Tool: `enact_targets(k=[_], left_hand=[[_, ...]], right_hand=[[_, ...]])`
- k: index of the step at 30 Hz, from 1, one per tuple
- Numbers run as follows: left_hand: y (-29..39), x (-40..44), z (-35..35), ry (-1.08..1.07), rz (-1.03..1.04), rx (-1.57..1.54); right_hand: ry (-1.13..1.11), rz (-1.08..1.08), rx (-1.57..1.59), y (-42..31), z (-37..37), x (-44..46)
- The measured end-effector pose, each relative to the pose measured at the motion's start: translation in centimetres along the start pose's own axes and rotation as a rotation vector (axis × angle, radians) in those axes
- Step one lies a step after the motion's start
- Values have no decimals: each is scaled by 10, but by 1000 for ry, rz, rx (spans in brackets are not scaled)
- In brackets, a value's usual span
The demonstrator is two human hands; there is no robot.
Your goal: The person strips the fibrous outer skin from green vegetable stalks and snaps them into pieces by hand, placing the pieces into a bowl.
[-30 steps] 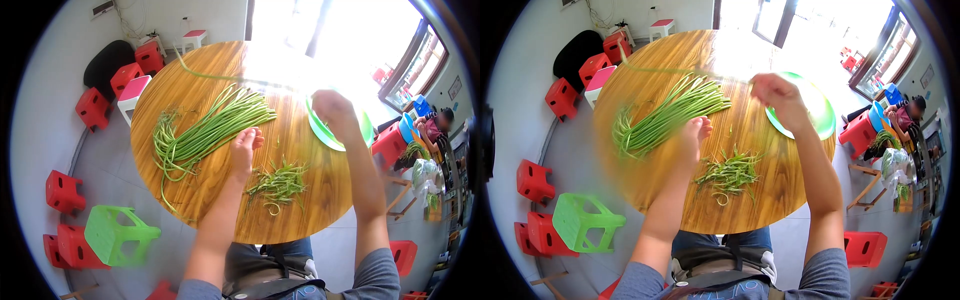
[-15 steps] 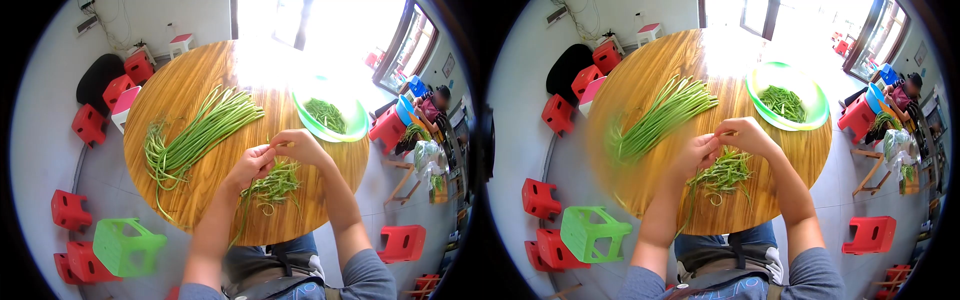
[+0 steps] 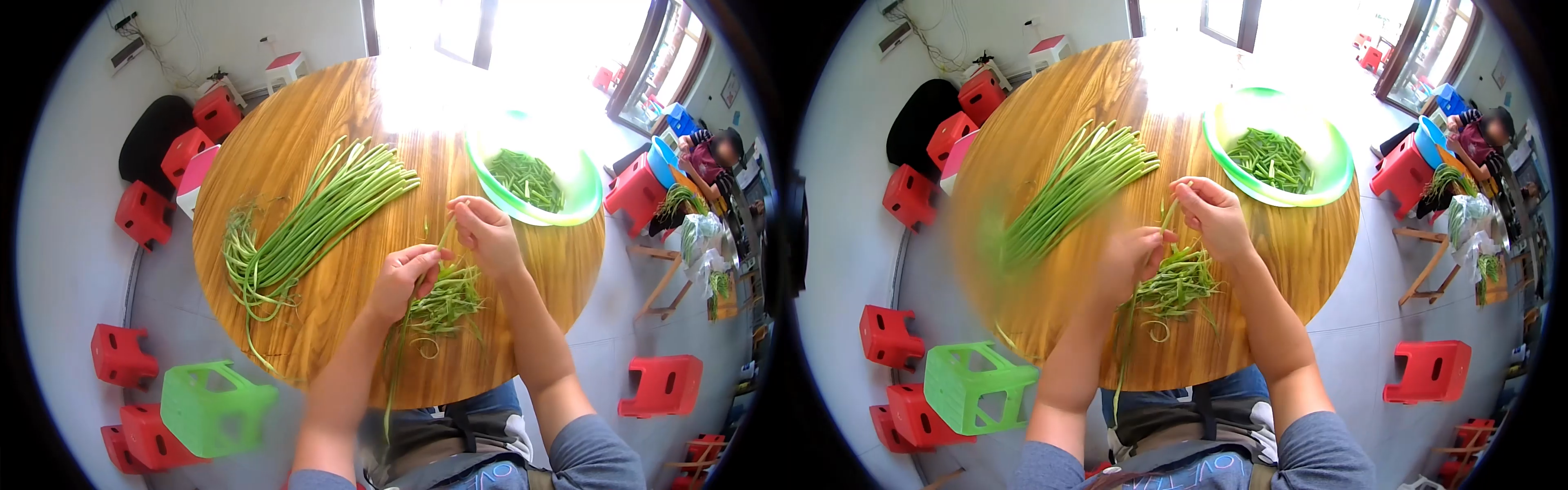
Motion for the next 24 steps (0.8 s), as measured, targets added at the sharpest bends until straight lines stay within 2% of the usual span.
enact_targets(k=[2, 8, 15, 18, 24], left_hand=[[-11, 5, 4, -43, 10, 26], [-24, 9, -7, 54, 12, -82], [-25, 6, -7, 113, -39, 21], [-23, 9, -3, 57, 39, -21], [-18, 7, 0, 96, 29, -8]], right_hand=[[9, 30, -62, 4, -3, -2], [-9, 82, -337, 7, 0, -2], [-42, 73, -338, 8, 2, -2], [-77, 101, -324, 7, 6, -6], [-117, 124, -295, 16, 8, -7]])
Point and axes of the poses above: each hand's wrist, its own x-axis towards the middle knuckle, its own z-axis out of the palm, y = z × x, the point moved 9 cm from there along x, towards the middle knuckle, and after that the axes turned 3 degrees about -y, right-handed, at the moved point
